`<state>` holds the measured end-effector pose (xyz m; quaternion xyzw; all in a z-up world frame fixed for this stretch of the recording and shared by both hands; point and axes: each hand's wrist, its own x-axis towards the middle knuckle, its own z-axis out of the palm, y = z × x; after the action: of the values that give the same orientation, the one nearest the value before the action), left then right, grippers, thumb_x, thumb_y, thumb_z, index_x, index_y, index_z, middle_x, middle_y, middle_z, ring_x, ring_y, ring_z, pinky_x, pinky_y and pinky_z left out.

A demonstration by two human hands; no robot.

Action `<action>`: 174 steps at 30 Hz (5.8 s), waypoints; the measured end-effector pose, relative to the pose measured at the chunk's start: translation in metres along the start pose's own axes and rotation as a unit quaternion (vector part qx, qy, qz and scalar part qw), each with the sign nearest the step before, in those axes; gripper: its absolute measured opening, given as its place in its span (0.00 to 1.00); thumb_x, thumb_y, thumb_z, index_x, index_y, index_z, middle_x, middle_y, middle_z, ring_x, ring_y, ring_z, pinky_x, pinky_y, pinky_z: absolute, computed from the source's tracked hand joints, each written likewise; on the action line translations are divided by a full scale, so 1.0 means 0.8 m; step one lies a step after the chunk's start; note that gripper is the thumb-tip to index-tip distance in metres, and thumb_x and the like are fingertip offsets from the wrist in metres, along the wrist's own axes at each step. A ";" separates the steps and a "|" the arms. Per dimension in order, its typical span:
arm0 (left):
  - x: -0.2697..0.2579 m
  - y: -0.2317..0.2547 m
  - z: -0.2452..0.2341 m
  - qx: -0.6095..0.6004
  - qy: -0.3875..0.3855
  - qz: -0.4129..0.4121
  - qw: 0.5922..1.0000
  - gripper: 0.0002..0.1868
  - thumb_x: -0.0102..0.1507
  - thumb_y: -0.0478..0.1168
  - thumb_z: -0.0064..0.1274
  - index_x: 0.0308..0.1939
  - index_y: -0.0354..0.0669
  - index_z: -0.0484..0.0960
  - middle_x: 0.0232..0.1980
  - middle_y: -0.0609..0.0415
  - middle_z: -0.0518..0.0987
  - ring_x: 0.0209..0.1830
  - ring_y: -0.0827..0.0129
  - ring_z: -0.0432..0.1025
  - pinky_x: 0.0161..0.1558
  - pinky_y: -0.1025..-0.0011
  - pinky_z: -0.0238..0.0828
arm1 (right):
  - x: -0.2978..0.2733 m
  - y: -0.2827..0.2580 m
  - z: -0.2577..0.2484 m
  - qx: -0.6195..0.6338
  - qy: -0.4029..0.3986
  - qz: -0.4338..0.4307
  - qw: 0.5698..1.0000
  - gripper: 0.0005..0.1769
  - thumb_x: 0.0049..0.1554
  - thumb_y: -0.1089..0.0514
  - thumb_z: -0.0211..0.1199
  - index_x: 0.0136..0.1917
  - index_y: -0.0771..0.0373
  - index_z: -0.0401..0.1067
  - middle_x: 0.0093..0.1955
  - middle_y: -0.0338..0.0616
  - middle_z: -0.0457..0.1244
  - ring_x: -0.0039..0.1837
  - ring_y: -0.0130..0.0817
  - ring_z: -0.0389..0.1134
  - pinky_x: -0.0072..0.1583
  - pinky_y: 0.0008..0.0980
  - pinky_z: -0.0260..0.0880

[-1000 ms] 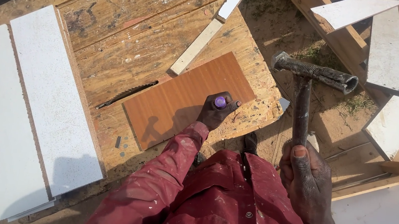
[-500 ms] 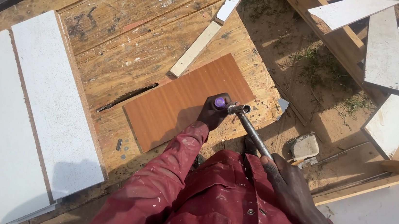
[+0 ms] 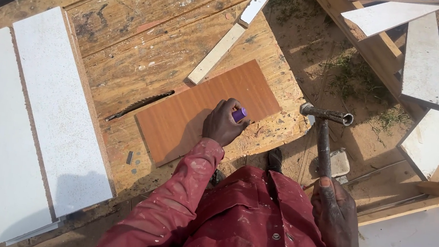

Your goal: The person is hammering nails with purple heads into a wooden board on a workbench.

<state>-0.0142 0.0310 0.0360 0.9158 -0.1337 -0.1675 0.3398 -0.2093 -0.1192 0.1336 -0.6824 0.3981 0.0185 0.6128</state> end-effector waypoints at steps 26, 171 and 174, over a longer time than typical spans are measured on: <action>-0.139 -0.117 -0.054 -0.016 0.125 -0.355 0.926 0.39 0.46 0.58 0.49 0.56 0.48 0.53 0.51 0.49 0.59 0.41 0.46 0.65 0.39 0.49 0.60 | -0.020 -0.008 0.020 0.018 -0.001 -0.022 1.000 0.25 0.58 0.45 0.39 0.26 0.63 0.51 0.20 0.38 0.40 0.22 0.25 0.38 0.23 0.24 0.35; -0.034 -0.073 -0.009 -0.530 0.094 0.116 0.835 0.16 0.52 0.40 0.50 0.12 0.48 0.63 0.11 0.62 0.59 0.10 0.78 0.54 0.16 0.76 0.53 | -0.050 -0.060 0.081 0.050 -0.182 -0.224 0.956 0.26 0.51 0.41 0.44 0.28 0.66 0.56 0.18 0.38 0.42 0.19 0.23 0.42 0.20 0.20 0.41; -0.033 -0.074 -0.008 -0.529 0.098 0.119 0.835 0.15 0.52 0.41 0.50 0.12 0.48 0.63 0.11 0.62 0.59 0.10 0.79 0.54 0.15 0.77 0.54 | -0.052 -0.065 0.084 0.043 -0.183 -0.229 0.955 0.27 0.51 0.40 0.43 0.25 0.65 0.54 0.18 0.38 0.42 0.19 0.23 0.42 0.20 0.20 0.40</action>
<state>-0.0280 0.0874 0.0069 0.5851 -0.0989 -0.0803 0.8009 -0.1773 -0.0441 0.1807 -0.7133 0.1126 -0.0148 0.6916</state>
